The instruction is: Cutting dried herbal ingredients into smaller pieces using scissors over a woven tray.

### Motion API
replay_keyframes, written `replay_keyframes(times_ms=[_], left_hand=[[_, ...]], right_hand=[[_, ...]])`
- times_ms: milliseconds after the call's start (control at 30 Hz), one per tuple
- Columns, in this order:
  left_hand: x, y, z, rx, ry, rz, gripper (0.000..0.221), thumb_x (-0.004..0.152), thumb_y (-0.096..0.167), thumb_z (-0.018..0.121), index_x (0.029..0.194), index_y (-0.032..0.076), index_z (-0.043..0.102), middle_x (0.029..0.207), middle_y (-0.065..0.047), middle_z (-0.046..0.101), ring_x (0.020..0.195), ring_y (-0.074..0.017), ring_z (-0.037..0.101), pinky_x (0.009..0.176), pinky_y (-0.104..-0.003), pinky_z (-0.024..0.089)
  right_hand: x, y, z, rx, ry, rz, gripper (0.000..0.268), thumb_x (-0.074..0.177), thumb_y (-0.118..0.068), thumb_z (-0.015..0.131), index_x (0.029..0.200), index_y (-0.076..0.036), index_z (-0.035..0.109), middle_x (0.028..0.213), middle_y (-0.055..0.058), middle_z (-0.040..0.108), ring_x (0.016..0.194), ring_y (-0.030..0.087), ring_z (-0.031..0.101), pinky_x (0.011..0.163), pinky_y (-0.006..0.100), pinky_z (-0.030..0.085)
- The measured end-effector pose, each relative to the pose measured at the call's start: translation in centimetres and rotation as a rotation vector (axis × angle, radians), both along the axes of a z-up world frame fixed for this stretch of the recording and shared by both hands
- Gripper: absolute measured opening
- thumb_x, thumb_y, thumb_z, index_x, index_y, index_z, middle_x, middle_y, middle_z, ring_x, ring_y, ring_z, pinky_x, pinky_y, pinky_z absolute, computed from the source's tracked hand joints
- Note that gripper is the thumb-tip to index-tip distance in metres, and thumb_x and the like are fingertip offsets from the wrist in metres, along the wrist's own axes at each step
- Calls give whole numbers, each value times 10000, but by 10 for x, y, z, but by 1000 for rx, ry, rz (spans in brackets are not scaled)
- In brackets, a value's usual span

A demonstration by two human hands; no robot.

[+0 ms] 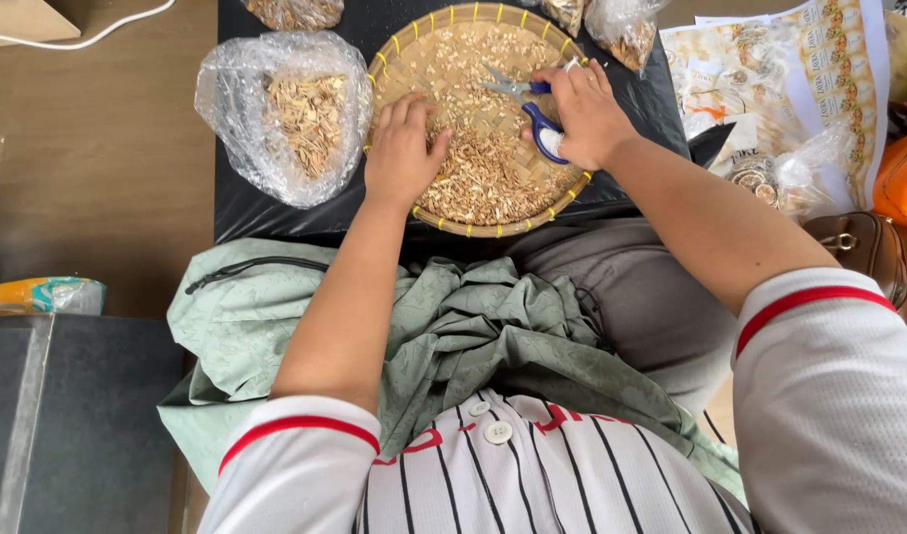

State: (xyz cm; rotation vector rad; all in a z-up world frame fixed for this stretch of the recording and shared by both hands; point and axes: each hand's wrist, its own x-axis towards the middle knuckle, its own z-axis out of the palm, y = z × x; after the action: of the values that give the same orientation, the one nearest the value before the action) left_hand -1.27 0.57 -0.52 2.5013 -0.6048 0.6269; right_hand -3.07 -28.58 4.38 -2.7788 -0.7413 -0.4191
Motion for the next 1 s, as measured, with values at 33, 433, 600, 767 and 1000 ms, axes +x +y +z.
replay_keyframes(times_ms=[33,433,600,767,1000], left_hand=[[-1,0,1,-1,2,2,328,934,275,708,1159,47,638,1329,-131,604,1246,-318,534,1058,-415,439],[-5,-3,7,-1,152,66,401,1050,368,527,1274,43,597,1449,-147,516,1340,-336,453,1099,-449,393],[-9,-3,11,-17,86,30,392,1056,336,535,1284,22,596,1425,-165,532,1321,-341,479,1084,-442,405],[-13,-2,15,-4,68,4,415,1071,354,497,1289,13,592,1420,-159,540,1313,-341,483,1082,-442,407],[-22,-1,23,-21,42,-41,393,1063,320,525,1288,5,593,1423,-173,547,1321,-348,494,1097,-446,409]], right_hand=[[-1,0,-1,-1,2,2,641,958,-464,679,1356,-15,452,1148,231,531,1093,408,542,1168,564,184],[-9,-1,-2,134,-56,-4,635,933,-394,724,1367,-33,433,1256,181,556,1168,362,543,1175,552,200],[-7,0,1,126,-50,-11,637,948,-424,710,1376,-47,425,1145,181,555,1113,360,565,1191,557,191],[-12,3,5,157,-71,-9,645,936,-416,713,1373,-29,440,1229,165,552,1147,336,564,1197,530,210],[-18,10,13,246,-72,-43,631,869,-362,778,1346,-51,507,1256,126,588,1055,311,606,1152,470,290]])
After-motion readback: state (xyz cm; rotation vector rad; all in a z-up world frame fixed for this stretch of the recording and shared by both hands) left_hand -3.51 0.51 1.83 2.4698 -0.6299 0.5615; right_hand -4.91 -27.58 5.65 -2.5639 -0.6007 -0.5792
